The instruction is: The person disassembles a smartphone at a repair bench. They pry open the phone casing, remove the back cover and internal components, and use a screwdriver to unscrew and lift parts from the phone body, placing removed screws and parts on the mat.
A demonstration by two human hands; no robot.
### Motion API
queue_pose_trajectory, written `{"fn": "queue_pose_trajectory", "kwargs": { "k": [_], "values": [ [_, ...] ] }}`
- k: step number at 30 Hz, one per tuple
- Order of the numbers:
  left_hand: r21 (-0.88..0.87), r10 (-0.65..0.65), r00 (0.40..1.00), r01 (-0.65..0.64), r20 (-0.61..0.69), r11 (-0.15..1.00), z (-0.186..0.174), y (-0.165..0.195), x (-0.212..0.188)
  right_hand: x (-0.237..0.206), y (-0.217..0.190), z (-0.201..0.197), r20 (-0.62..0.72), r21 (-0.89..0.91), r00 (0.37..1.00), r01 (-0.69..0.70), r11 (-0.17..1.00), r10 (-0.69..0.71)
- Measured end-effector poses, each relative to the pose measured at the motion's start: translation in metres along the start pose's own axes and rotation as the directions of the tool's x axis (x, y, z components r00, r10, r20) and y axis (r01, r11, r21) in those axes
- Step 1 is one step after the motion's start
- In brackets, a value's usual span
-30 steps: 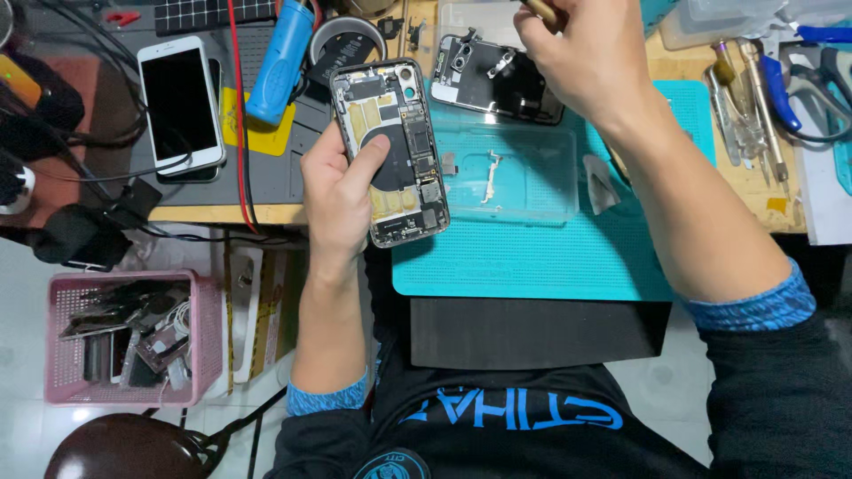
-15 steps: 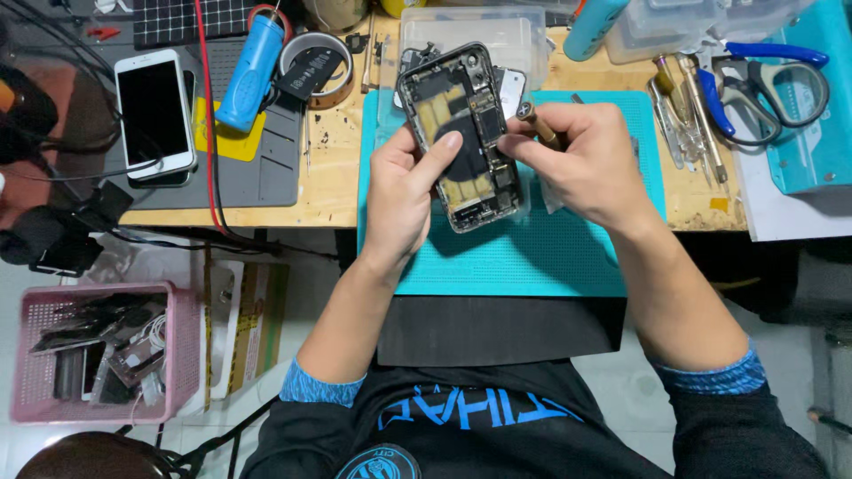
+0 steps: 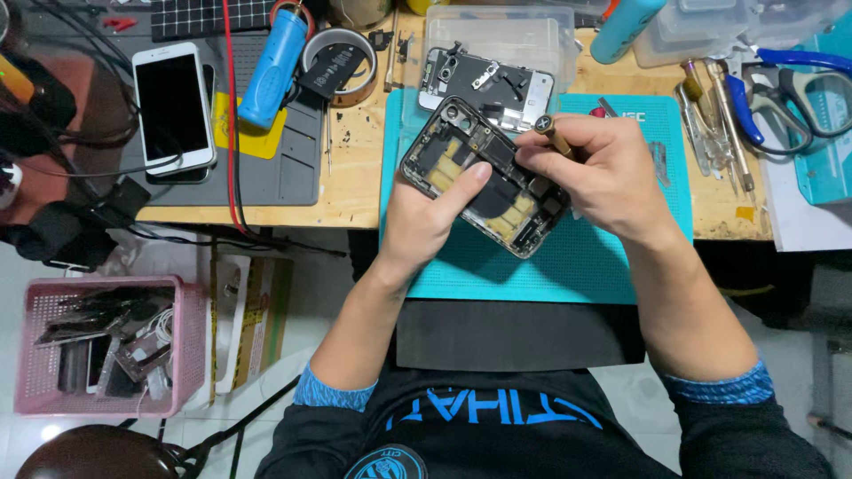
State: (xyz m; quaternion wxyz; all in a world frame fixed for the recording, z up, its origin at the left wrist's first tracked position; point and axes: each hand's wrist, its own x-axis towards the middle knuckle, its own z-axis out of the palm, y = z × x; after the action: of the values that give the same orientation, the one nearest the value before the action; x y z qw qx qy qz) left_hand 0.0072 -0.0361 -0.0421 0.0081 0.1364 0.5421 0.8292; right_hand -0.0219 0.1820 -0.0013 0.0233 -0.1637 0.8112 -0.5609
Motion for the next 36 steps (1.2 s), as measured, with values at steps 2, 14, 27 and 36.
{"fn": "queue_pose_trajectory", "kwargs": {
  "k": [2,14,27,36],
  "values": [
    [0.022,0.002,1.000,-0.001,-0.021,1.000,-0.003,-0.002,-0.001,0.001,-0.003,0.002,-0.007,-0.027,1.000,-0.028,0.999,0.028],
    [-0.136,0.100,0.968,-0.133,-0.228,0.982,0.001,-0.009,-0.005,0.000,0.003,-0.005,-0.057,0.079,0.998,0.004,0.997,0.001],
    [-0.237,-0.076,0.997,0.068,-0.024,0.969,-0.001,0.001,-0.012,0.000,0.006,0.002,-0.044,0.175,0.999,-0.005,0.985,0.013],
    [-0.264,-0.096,0.995,0.085,-0.029,0.961,0.001,-0.003,-0.014,-0.002,0.004,-0.001,-0.047,0.225,0.996,-0.058,0.973,0.070]
  ]
}}
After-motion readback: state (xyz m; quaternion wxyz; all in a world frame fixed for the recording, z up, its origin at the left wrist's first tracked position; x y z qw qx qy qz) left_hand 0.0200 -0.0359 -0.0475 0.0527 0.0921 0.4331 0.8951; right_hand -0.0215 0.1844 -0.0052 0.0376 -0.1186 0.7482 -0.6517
